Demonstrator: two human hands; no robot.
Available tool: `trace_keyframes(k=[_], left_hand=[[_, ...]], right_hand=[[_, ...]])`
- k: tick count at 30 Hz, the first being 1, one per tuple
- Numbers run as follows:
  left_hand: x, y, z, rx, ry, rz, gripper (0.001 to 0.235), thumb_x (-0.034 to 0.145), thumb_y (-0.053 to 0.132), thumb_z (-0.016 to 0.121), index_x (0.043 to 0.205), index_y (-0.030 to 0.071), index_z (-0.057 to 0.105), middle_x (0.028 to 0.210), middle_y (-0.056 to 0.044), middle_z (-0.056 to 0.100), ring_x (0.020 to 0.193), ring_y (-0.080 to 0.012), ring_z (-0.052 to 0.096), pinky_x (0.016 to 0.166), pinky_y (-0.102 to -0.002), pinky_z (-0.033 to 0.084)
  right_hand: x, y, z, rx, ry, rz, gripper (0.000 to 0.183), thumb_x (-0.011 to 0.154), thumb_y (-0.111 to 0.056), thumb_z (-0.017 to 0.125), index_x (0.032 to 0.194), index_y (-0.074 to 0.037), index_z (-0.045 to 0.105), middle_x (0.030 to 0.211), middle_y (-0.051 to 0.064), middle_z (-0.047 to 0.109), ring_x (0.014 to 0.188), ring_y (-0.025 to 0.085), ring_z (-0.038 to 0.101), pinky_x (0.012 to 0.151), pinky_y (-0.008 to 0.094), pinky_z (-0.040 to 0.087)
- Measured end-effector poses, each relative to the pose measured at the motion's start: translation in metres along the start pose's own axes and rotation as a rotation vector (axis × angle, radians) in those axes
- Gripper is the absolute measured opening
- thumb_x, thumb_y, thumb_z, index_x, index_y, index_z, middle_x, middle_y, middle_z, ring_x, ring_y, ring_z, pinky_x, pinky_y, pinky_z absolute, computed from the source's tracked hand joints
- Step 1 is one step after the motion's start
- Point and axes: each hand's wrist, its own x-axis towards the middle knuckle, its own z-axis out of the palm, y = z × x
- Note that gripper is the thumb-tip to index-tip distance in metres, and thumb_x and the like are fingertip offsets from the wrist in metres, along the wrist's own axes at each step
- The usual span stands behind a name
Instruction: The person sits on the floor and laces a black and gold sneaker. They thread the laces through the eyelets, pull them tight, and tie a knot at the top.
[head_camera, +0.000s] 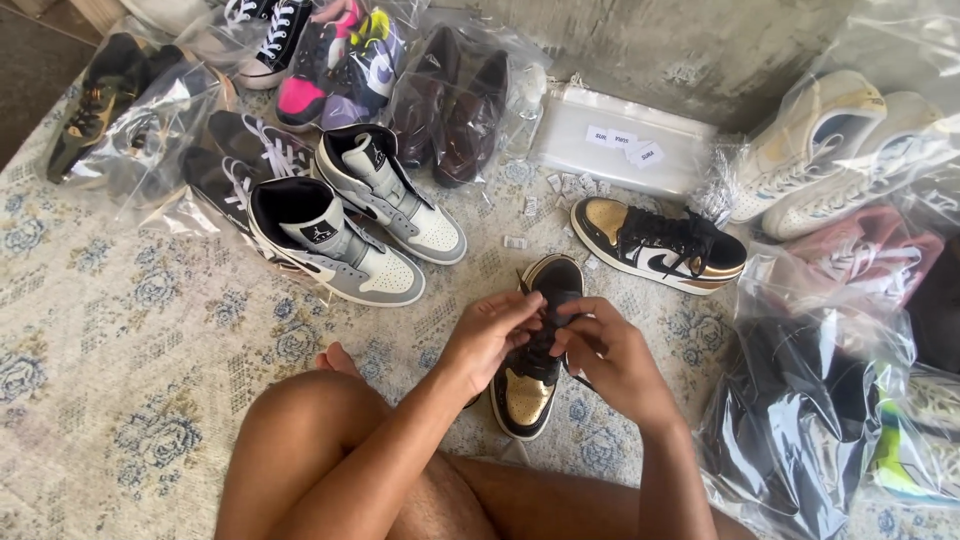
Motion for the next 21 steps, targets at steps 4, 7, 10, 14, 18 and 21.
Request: trace_keyframes(k=[4, 7, 10, 14, 18, 21], left_hand=[[-0.010, 0.019, 0.009, -0.048, 0.106, 0.113, 0.022, 0.093, 0.028, 0.082, 0.094, 0.010, 0.070, 0.085, -0.005, 0.068, 0.082, -0.0183, 0.065, 0.078, -0.030, 0.050], [-0.011, 0.028, 0.006, -0.109, 0.137, 0.225, 0.021, 0.093, 0.028, 0.081, 0.091, 0.012, 0.067, 0.082, -0.002, 0.063, 0.082, -0.0166, 0.061, 0.079, -0.029, 0.048], [-0.014, 0.045, 0.000, -0.162, 0.173, 0.343, 0.022, 0.095, 0.028, 0.079, 0.090, 0.013, 0.064, 0.082, -0.001, 0.062, 0.081, -0.0154, 0.060, 0.080, -0.029, 0.047], [-0.023, 0.064, -0.002, -0.218, 0.273, 0.387, 0.021, 0.094, 0.030, 0.078, 0.094, 0.014, 0.065, 0.094, -0.007, 0.071, 0.091, -0.0180, 0.068, 0.083, -0.030, 0.047], [-0.014, 0.054, -0.007, -0.238, 0.255, 0.350, 0.019, 0.095, 0.029, 0.077, 0.096, 0.013, 0.067, 0.089, -0.010, 0.075, 0.082, -0.0202, 0.070, 0.076, -0.029, 0.049], [-0.004, 0.035, -0.018, -0.125, 0.267, 0.326, 0.020, 0.094, 0.030, 0.079, 0.096, 0.012, 0.070, 0.083, -0.008, 0.076, 0.076, -0.0178, 0.072, 0.072, -0.028, 0.048]], right_hand=[[-0.006, -0.002, -0.017, 0.000, -0.027, -0.017, 0.036, 0.089, 0.010, 0.060, 0.123, 0.003, 0.068, 0.080, 0.018, 0.080, 0.061, 0.020, 0.074, 0.066, 0.033, 0.061], [-0.011, -0.002, -0.029, 0.030, -0.031, -0.044, 0.038, 0.086, 0.011, 0.061, 0.122, 0.003, 0.070, 0.079, 0.020, 0.081, 0.062, 0.023, 0.077, 0.063, 0.034, 0.062], [-0.018, 0.006, -0.041, 0.000, -0.008, -0.065, 0.032, 0.085, 0.010, 0.065, 0.117, 0.006, 0.072, 0.079, 0.024, 0.081, 0.062, 0.026, 0.080, 0.063, 0.036, 0.063], [-0.025, 0.009, -0.047, 0.011, 0.011, -0.066, 0.031, 0.084, 0.009, 0.070, 0.113, 0.003, 0.076, 0.078, 0.020, 0.082, 0.071, 0.026, 0.081, 0.071, 0.040, 0.065], [-0.024, 0.021, -0.047, -0.083, -0.161, -0.009, 0.031, 0.086, 0.007, 0.067, 0.115, 0.004, 0.078, 0.079, 0.026, 0.083, 0.075, 0.037, 0.084, 0.077, 0.052, 0.065], [-0.036, 0.010, -0.045, -0.109, -0.271, 0.172, 0.029, 0.087, 0.007, 0.066, 0.111, 0.004, 0.081, 0.082, 0.029, 0.084, 0.085, 0.044, 0.083, 0.091, 0.061, 0.057]])
